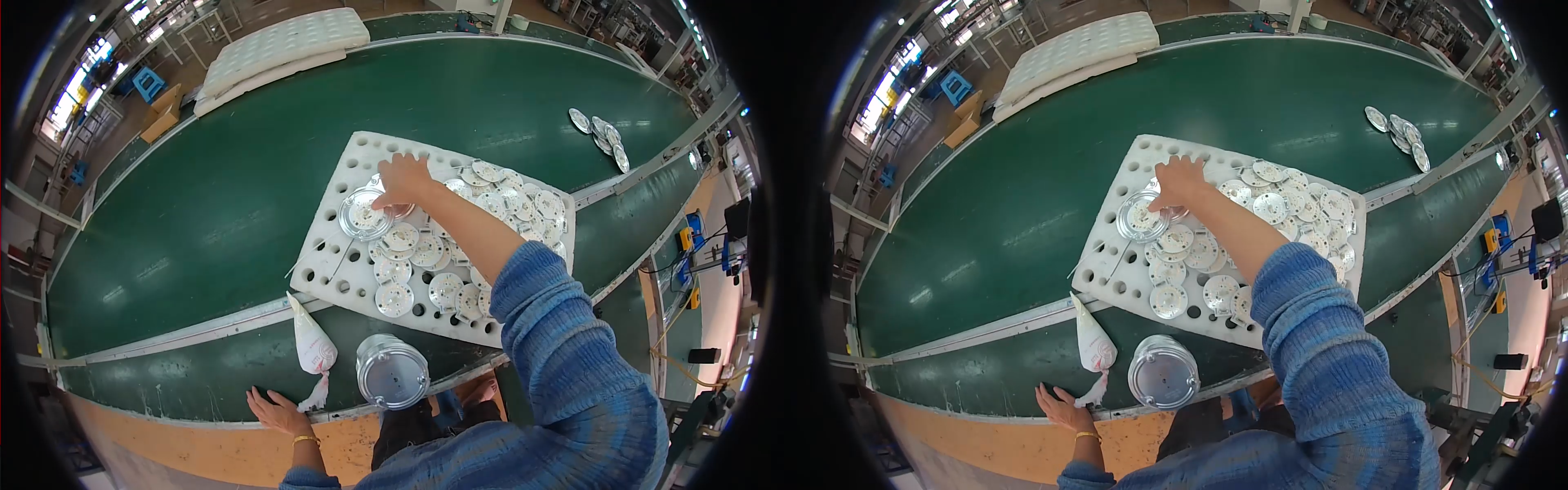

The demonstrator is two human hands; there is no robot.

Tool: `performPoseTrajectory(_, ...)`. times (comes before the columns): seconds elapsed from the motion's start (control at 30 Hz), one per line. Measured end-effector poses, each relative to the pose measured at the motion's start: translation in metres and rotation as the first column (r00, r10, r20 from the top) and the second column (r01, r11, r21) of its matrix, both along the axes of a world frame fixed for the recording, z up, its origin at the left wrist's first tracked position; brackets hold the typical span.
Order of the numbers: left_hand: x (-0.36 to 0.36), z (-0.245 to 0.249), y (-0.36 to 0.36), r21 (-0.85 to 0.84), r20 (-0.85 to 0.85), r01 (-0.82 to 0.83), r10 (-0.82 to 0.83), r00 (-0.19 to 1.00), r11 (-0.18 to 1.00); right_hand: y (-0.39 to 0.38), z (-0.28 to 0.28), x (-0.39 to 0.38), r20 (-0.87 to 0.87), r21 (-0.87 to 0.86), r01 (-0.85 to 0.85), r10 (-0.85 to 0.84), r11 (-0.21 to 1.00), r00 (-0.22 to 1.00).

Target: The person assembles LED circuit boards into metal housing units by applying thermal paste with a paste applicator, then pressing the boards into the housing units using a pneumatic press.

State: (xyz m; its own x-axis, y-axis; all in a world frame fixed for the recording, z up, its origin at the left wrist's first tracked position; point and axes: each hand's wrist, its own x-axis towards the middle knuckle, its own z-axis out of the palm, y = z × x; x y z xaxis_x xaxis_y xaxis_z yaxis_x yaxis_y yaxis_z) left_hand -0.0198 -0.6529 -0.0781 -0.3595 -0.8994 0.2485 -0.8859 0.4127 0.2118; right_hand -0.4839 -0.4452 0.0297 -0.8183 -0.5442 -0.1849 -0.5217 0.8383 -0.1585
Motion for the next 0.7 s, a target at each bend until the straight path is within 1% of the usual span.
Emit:
performPoseTrajectory(0.07,0.002,-0.006,-0.002,-0.052,0.025,0.007,-0.006,1.0,0.999,-0.004,0.001,-0.006,0.016,-0.006,0.005,-0.005,1.0,1.0)
performPoseTrajectory(0.13,0.003,-0.009,-0.004,-0.117,0.035,0.02,-0.016,0.999,0.993,-0.003,-0.003,-0.019,0.105,-0.07,0.036,-0.029,0.997,0.994)
performPoseTrajectory(0.17,0.003,-0.011,-0.004,-0.121,0.054,0.018,-0.012,0.998,0.992,-0.003,-0.007,-0.027,0.149,-0.101,0.055,-0.039,0.993,0.988)
performPoseTrajectory(0.27,0.001,-0.007,-0.003,-0.093,0.065,0.007,-0.001,0.998,0.996,-0.004,-0.015,-0.045,0.26,-0.214,-0.003,0.06,0.977,0.964)
performPoseTrajectory(0.37,0.001,-0.006,-0.004,-0.032,0.093,-0.005,0.008,0.996,0.999,-0.01,-0.008,-0.05,0.261,-0.331,-0.084,0.177,0.94,0.949)
performPoseTrajectory(0.4,0.002,-0.007,-0.005,-0.035,0.095,-0.005,0.008,0.995,0.999,-0.01,-0.006,-0.052,0.296,-0.401,-0.065,0.197,0.914,0.935)
performPoseTrajectory(0.47,0.003,-0.009,-0.005,-0.039,0.1,-0.004,0.008,0.995,0.999,-0.01,-0.002,-0.053,0.359,-0.531,-0.017,0.243,0.847,0.901)
performPoseTrajectory(0.5,0.001,-0.007,-0.005,-0.024,0.109,-0.014,0.016,0.994,1.0,-0.01,0.011,-0.049,0.487,-0.487,0.083,0.192,0.87,0.852)
performPoseTrajectory(0.6,0.0,-0.005,-0.004,-0.023,0.116,-0.017,0.02,0.993,1.0,-0.002,0.022,-0.054,0.659,-0.466,0.209,0.179,0.86,0.731)
performPoseTrajectory(0.63,0.0,-0.005,-0.005,-0.023,0.113,-0.014,0.016,0.994,1.0,0.002,0.016,-0.053,0.584,-0.591,0.274,0.167,0.759,0.795)
performPoseTrajectory(0.7,0.011,-0.019,-0.016,-0.101,0.06,0.065,-0.059,0.996,0.993,0.017,0.018,-0.058,0.636,-0.673,0.459,0.137,0.58,0.759)
